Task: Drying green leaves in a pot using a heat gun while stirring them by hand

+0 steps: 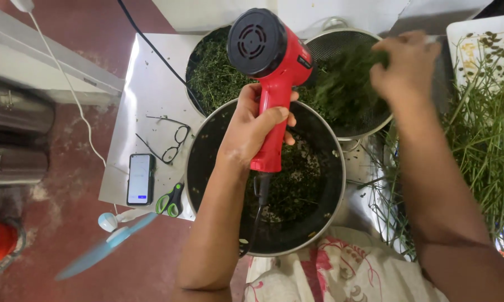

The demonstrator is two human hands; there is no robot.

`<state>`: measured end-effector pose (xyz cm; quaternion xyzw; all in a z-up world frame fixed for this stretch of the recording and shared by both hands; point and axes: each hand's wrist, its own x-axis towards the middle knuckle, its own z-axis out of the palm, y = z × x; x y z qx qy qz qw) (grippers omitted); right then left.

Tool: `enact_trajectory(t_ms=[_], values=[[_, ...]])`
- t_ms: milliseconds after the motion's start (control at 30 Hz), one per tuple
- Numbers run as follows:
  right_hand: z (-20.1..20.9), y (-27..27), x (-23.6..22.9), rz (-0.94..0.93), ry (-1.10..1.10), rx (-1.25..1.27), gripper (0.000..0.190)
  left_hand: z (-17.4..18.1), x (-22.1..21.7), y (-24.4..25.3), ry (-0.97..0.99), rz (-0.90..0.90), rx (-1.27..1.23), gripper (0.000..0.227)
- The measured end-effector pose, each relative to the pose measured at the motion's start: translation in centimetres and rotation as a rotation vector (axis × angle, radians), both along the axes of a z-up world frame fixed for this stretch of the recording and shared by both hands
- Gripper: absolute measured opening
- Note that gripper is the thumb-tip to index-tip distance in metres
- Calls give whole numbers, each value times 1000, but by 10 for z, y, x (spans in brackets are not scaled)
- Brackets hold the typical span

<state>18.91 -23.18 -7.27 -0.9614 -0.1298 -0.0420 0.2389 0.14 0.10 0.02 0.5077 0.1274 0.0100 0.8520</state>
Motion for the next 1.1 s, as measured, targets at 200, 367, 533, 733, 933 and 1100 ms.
enact_trajectory(t_ms=[200, 367, 533, 733, 933, 1100], values=[[-42, 56, -7, 152, 314, -195, 68, 1, 0, -1, -23, 21, 15, 45], [-110, 36, 15, 123, 230, -428, 73, -2, 0, 2, -51, 14, 29, 46], [6, 29, -7, -73, 339, -293, 67, -9, -2, 5, -72, 24, -5, 49], [38, -7, -6, 136, -167, -13, 61, 3, 0, 5, -29, 17, 4, 48], [43, -6, -4, 298, -536, 350, 41, -5, -1, 8, -40, 10, -15, 46], [16, -1, 19, 267, -546, 207, 30, -9, 0, 9, -75, 15, -28, 45]])
